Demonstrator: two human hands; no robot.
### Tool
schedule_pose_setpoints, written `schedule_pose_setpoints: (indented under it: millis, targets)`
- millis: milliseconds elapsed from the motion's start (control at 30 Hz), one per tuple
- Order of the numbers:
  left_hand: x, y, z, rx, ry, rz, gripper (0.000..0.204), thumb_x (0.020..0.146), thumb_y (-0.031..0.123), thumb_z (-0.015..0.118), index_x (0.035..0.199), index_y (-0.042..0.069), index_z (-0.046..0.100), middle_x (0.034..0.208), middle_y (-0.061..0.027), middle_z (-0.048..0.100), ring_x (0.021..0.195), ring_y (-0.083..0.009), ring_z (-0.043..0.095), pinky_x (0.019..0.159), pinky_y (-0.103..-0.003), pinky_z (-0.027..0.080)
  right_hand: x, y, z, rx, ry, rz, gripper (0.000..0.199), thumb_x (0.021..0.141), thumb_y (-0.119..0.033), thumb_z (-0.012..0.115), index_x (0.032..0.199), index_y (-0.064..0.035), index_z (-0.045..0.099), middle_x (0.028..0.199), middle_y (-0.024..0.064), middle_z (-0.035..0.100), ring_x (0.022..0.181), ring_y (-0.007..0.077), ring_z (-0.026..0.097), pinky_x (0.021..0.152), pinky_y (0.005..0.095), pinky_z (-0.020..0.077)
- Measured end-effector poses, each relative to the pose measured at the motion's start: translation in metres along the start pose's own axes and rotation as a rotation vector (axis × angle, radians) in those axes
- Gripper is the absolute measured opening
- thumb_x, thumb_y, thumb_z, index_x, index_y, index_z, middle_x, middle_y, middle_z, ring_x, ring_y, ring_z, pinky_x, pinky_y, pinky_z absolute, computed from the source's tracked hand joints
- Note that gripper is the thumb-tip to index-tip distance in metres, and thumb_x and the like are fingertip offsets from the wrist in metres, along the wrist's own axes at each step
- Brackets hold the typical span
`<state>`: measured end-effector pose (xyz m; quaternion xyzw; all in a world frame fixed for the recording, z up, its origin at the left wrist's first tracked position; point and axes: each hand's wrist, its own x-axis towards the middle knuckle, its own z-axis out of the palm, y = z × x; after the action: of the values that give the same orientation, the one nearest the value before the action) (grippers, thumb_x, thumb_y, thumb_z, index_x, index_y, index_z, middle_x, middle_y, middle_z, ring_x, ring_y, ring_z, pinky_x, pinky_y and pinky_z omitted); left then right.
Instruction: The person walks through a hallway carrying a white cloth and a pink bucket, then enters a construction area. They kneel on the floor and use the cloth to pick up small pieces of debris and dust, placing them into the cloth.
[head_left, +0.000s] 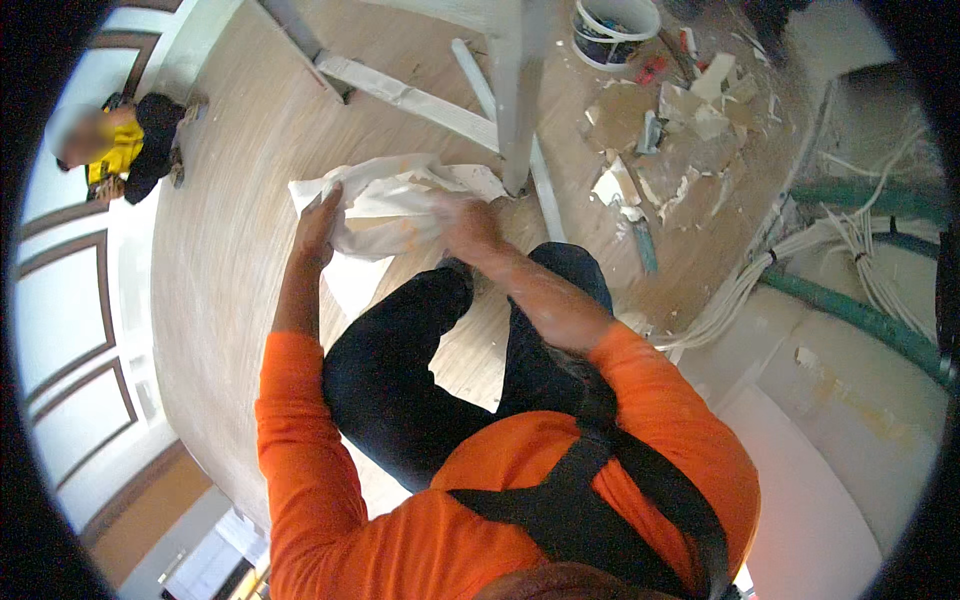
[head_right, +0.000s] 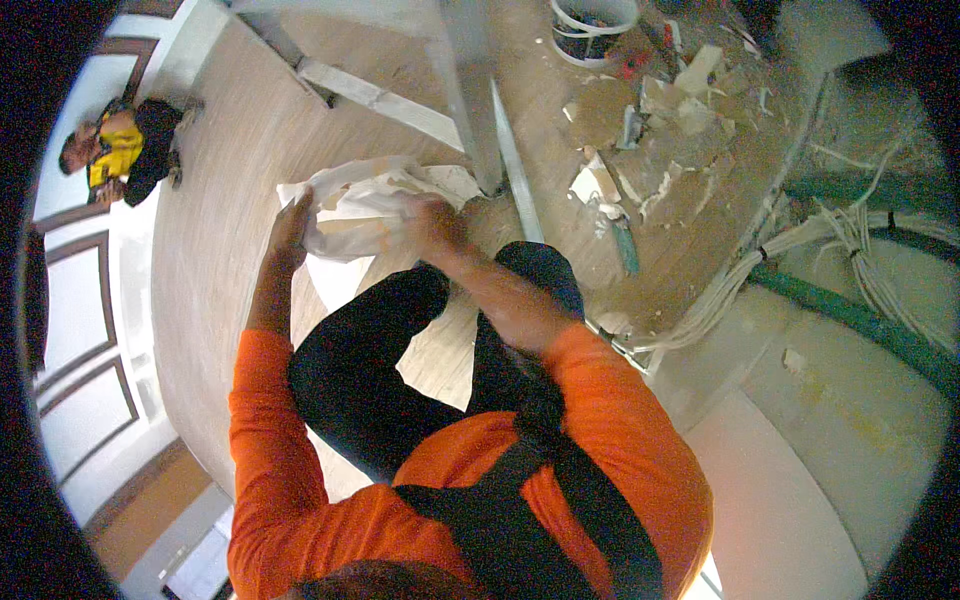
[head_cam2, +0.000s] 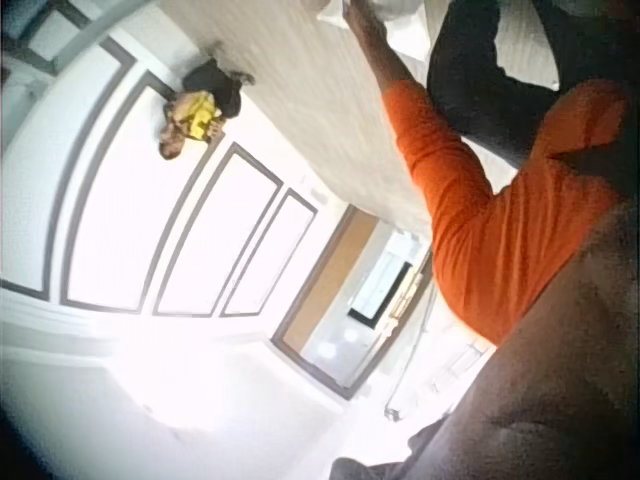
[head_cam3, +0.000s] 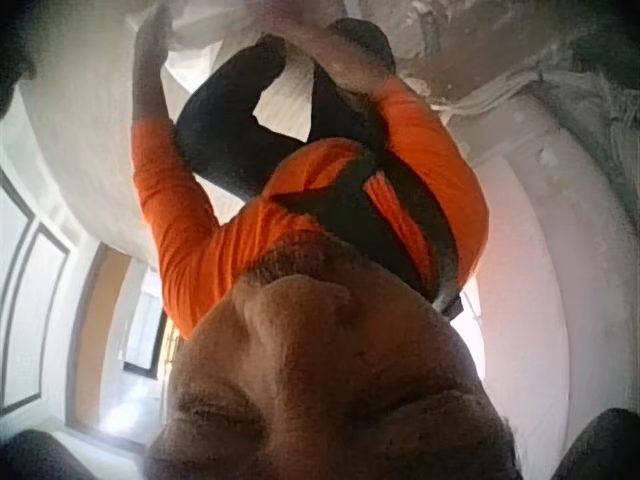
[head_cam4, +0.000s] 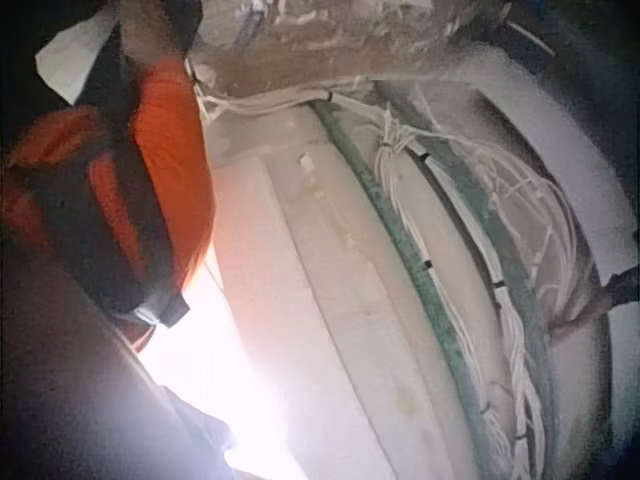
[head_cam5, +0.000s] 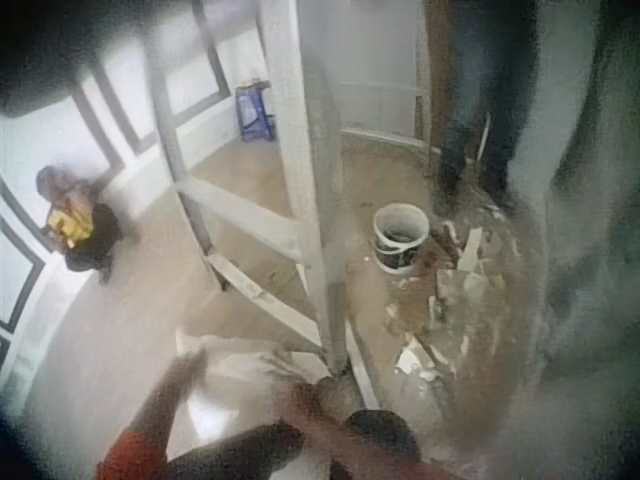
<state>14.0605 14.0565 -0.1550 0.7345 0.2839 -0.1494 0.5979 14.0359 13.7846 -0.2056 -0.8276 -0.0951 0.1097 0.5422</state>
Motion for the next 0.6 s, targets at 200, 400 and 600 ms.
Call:
schedule_pose_setpoints:
  millis: [200,400,600]
  targets:
    - [-0.033,-0.004,0.006,-0.122,-0.103,0.066,0.058,0.102,0.037,0.052,0.142,-0.003,0.042,0.131,-0.0132,0.056,0.115,-0.0227,0.056,0.099,-0.033,0.046,0.059,0.045,0.157,0.246,0.0,0.421,0.043,0.086,-0.026,0.065,0.122,-0.0012,0.063,0.114,0.0247,0.066,0.11,0.0424,0.06,0.099,0.0484,0.0444]
    - [-0.022,-0.012,0.018,0.138,-0.277,0.077,0.062,0.092,0.015,0.068,0.145,0.002,0.038,0.131,-0.0102,0.056,0.116,-0.0222,0.056,0.098,-0.035,0.045,0.066,0.045,0.163,-0.255,-0.337,0.252,0.044,0.084,-0.027,0.065,0.12,-0.0018,0.066,0.113,0.0237,0.066,0.105,0.036,0.064,0.099,0.0442,0.0462]
    - [-0.006,0.002,0.029,0.176,-0.314,0.112,0.066,0.092,0.021,0.068,0.147,0.006,0.035,0.131,-0.0109,0.054,0.118,-0.0247,0.052,0.1,-0.038,0.043,-0.015,0.138,-0.073,0.106,-0.354,-0.103,0.033,0.088,-0.032,0.071,0.097,-0.0003,0.069,0.087,0.0148,0.069,0.082,0.0179,0.064,0.072,0.037,0.0522]
